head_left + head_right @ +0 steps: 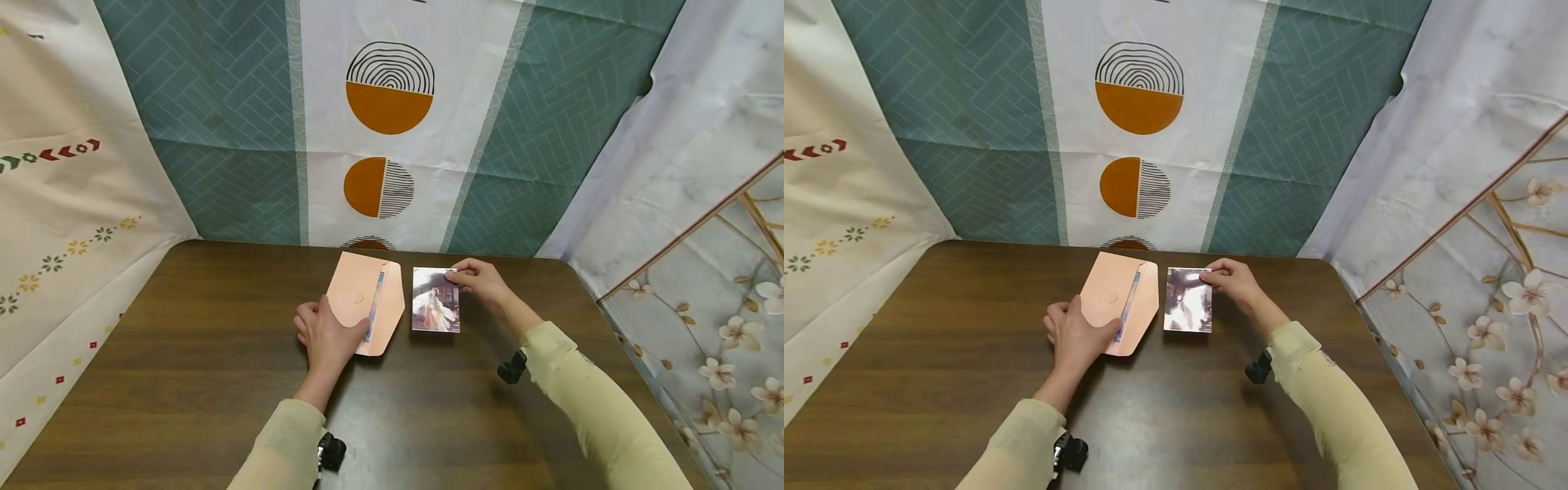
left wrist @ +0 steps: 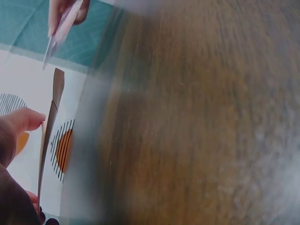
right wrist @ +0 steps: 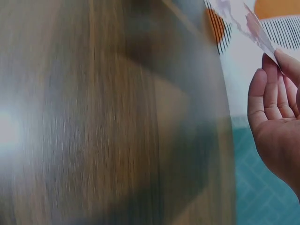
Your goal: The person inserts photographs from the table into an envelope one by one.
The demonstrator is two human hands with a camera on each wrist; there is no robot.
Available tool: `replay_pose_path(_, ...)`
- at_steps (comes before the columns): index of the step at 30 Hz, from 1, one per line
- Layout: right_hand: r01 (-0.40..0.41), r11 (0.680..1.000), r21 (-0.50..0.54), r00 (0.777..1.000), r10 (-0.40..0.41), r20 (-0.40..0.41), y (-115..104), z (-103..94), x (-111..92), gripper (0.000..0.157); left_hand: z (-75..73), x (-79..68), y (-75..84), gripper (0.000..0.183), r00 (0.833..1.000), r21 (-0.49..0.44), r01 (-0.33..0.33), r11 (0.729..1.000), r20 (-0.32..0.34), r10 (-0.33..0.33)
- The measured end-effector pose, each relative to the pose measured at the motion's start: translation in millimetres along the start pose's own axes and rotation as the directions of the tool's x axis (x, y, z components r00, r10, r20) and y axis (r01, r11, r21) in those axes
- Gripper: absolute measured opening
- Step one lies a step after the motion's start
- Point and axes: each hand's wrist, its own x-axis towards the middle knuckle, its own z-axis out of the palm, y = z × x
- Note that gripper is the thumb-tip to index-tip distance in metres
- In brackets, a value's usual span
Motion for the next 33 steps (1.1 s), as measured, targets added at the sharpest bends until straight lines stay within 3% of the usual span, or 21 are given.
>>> replay_pose_path(10, 0.021, 0.997, -0.080, 0.998, -0.016, 0.065, -8, 41.8, 14, 0.009, 0.8, -0.7, 6.4, 0.090, 1.000, -0.007, -0.017, 1.000, -0.020, 0.017)
replay_pose_path(22, 0.032, 0.994, -0.104, 0.993, -0.020, 0.113, -7, 54.0, 19, 0.010, 3.2, -4.4, 10.9, 0.093, 0.999, -0.025, -0.030, 0.999, -0.036, 0.029)
replay_pose_path(33, 0.047, 0.994, -0.099, 0.996, -0.040, 0.076, -8, 73.0, 25, 0.012, 6.1, -7.0, 12.7, 0.088, 0.997, -0.016, -0.054, 0.998, -0.059, 0.053)
